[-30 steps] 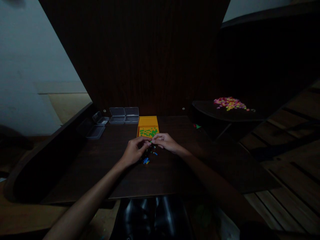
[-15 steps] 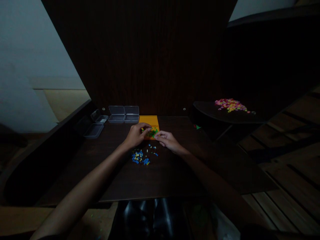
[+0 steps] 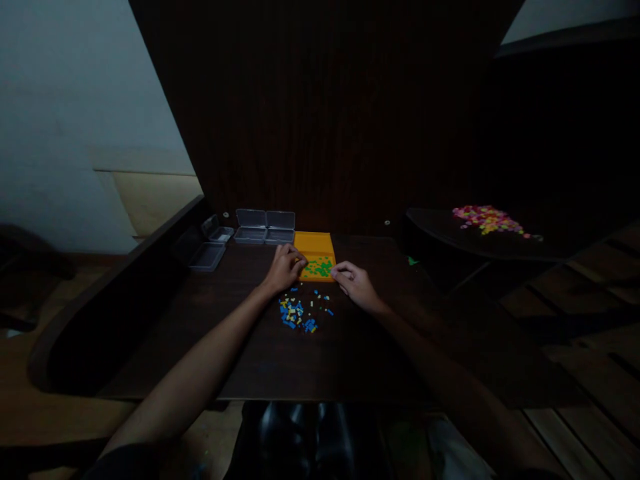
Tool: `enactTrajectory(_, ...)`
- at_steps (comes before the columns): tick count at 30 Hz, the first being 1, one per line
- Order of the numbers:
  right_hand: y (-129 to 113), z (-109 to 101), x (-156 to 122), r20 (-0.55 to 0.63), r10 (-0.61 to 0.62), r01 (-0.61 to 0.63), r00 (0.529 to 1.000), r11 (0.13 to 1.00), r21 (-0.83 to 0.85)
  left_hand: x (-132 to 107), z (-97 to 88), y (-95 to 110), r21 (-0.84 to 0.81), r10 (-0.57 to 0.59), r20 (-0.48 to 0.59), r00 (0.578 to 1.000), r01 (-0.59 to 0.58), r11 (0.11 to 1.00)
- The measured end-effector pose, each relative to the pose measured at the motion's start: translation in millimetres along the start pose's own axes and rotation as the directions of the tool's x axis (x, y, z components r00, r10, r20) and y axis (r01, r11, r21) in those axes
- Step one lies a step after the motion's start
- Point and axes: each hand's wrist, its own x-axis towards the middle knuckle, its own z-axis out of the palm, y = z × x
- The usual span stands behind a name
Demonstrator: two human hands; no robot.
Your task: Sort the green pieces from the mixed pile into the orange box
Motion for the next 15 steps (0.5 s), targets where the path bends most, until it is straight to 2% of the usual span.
enactTrajectory(4,5,-1,2,-0.082,-0.05,0.044,0.995,0.996,-0.077,1,0.6,-1,-0.039,-0.091,-0.046,0.995,0.089,0.995)
enactTrajectory(8,12,-2,7,-0.155,-0.058,0.044,0.986,0.995,-0.093,1,1.0,-3,-0.059,-0.134,-0.011,0.991,0.133,0.989)
enactTrajectory(12,16,-1,12,-0.136,-0.079,0.055,0.988,0.983,-0.173,2,3.0,-5,-0.067,-0.15,0.03,0.988,0.152,0.986)
enactTrajectory(15,16,-2,17,-0.113,-0.152,0.11,0.982,0.944,-0.312,2,3.8,-5,-0.081,-0.136,0.044,0.99,0.14,0.987)
